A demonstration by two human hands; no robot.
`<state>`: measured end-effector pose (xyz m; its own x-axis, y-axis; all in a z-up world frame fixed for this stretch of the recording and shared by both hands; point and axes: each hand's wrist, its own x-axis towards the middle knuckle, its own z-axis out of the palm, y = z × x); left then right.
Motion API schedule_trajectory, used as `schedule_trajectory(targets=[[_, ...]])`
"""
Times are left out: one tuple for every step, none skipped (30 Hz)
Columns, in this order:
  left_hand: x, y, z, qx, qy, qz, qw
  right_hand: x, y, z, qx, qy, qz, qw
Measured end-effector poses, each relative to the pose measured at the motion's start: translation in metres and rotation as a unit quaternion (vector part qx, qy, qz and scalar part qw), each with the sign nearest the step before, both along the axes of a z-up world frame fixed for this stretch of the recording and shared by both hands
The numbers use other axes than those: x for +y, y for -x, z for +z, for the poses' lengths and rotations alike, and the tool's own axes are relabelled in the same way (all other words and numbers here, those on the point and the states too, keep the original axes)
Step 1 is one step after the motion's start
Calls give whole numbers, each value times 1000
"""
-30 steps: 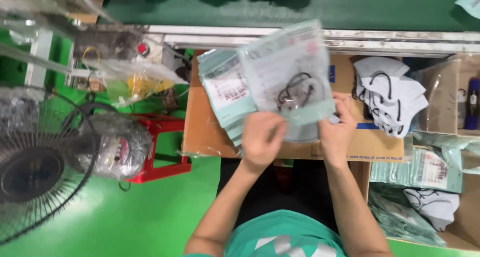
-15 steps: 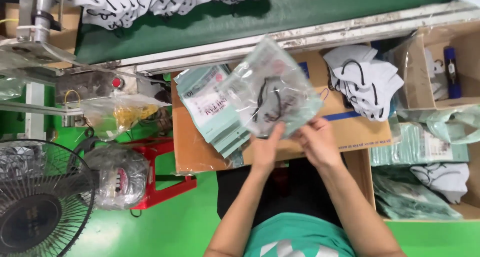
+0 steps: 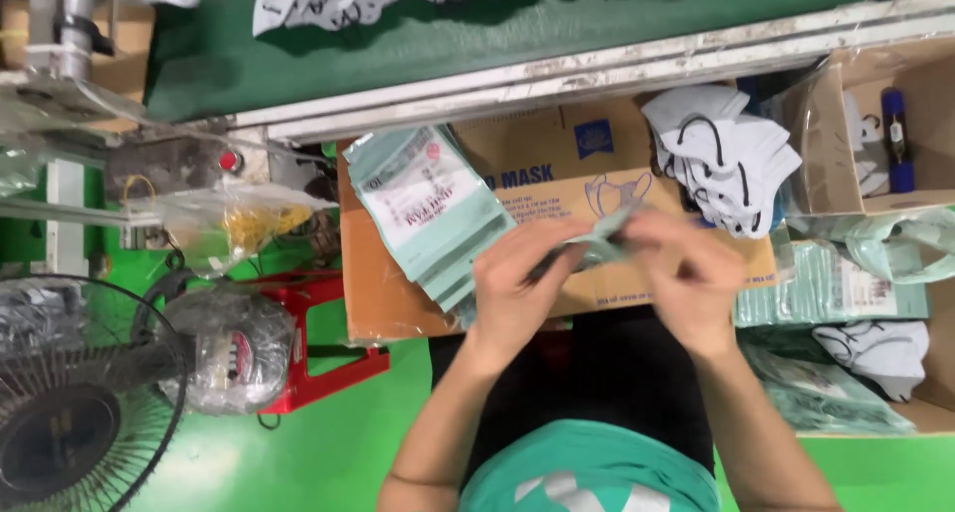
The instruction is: Packing multiple face masks into individual retail pouches.
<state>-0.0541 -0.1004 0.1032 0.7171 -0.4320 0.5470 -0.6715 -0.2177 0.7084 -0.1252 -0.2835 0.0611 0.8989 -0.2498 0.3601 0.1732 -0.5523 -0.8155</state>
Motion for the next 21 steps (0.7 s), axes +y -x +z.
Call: schedule_trajectory(targets=[[0, 3, -20, 82, 69, 13, 994, 3, -9, 16, -51, -62, -44, 996], [-1, 8, -41, 167, 137, 25, 976, 6, -15, 32, -99, -124, -88, 983], [-3, 6, -44, 165, 138, 21, 976, -2, -15, 14, -102, -122, -91, 983], [-4, 9, -47, 223, 182, 44, 957, -8, -11, -5, -89, -222, -97, 966], [-4, 12, -50, 280, 224, 66, 931, -13, -6, -24, -75, -319, -103, 939], [-2, 14, -50, 284, 224, 66, 930, -15, -2, -25, -72, -318, -106, 939], [-1, 17, -49, 272, 201, 68, 939, -17, 2, -26, -48, -372, -83, 923], [0, 15, -48, 252, 180, 70, 948, -20, 1, -26, -30, -423, -55, 904], [-2, 15, -46, 250, 181, 71, 948, -20, 0, -25, -31, -423, -52, 904], [-1, 15, -44, 228, 155, 75, 958, -19, 0, -24, -31, -433, -47, 900], [-1, 15, -42, 206, 128, 80, 967, -18, 0, -24, -31, -444, -41, 895], [-2, 15, -41, 205, 127, 82, 967, -17, -1, -23, -31, -444, -39, 894], [-4, 15, -41, 203, 129, 65, 968, -15, -3, -22, -33, -455, -24, 890], [-6, 15, -41, 203, 131, 45, 969, -15, -2, -20, -35, -464, -12, 885], [-8, 14, -40, 204, 131, 43, 969, -16, -1, -29, -35, -464, -14, 885], [-9, 14, -40, 197, 126, 35, 972, -18, 2, -38, -30, -470, 15, 882], [-10, 13, -39, 189, 120, 27, 974, -20, 4, -47, -25, -475, 43, 878], [-10, 14, -39, 192, 121, 27, 974, -19, 5, -47, -22, -475, 42, 879], [-10, 15, -39, 211, 124, 19, 969, -18, 7, -46, -14, -501, 56, 864], [-11, 12, -39, 226, 130, 13, 965, -18, 4, -44, -8, -525, 74, 848], [-11, 12, -40, 225, 133, 15, 965, -21, 6, -51, -8, -523, 77, 849]])
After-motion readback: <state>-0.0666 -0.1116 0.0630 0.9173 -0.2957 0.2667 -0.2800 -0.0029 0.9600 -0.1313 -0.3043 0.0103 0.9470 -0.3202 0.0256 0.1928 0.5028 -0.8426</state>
